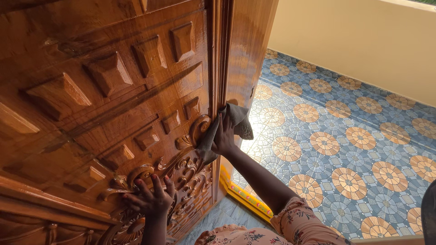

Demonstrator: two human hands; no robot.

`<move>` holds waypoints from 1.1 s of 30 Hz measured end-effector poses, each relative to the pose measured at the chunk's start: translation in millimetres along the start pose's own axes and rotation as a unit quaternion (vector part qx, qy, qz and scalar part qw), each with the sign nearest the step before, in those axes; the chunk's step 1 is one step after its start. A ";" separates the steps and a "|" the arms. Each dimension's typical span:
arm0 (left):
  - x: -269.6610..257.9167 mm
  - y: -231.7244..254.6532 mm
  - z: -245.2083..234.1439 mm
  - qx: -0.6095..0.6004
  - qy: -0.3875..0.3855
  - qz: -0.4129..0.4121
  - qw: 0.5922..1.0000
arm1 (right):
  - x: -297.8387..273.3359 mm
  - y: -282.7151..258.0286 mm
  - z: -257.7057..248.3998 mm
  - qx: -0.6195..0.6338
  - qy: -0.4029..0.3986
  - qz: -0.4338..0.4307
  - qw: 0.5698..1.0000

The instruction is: The person wipes a wooden door with a gray cloth, moving methodically across the carved panels and edges. The camera remains close to the door surface, showing the hands and cloth in continuous contact with the wood.

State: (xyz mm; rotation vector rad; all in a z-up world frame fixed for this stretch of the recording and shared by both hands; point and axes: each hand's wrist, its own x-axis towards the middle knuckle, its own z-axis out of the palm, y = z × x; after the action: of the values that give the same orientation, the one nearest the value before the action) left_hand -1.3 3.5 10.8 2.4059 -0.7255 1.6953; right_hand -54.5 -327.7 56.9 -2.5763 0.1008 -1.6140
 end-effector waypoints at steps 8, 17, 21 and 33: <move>0.2 -0.1 2.4 0.002 0.007 0.001 1.000 | 151.6 -75.8 -69.3 0.057 0.040 -0.068 0.995; -9.8 -1.3 12.0 0.011 0.010 0.003 1.000 | 100.7 -159.1 -29.3 -0.002 0.025 -0.129 0.991; -14.7 -2.5 19.6 -0.046 0.051 -0.001 0.998 | 28.4 -147.3 19.8 0.044 -0.031 -0.138 0.989; -7.6 -1.1 4.5 -0.016 -0.004 -0.002 1.000 | -118.0 -100.1 98.4 0.133 -0.178 -0.229 0.948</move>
State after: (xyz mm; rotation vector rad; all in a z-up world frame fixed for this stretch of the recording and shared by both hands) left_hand 1.0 5.3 2.4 2.3924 -0.7426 1.6592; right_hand -17.1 -210.6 -79.2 -2.7414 -0.7394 -1.1236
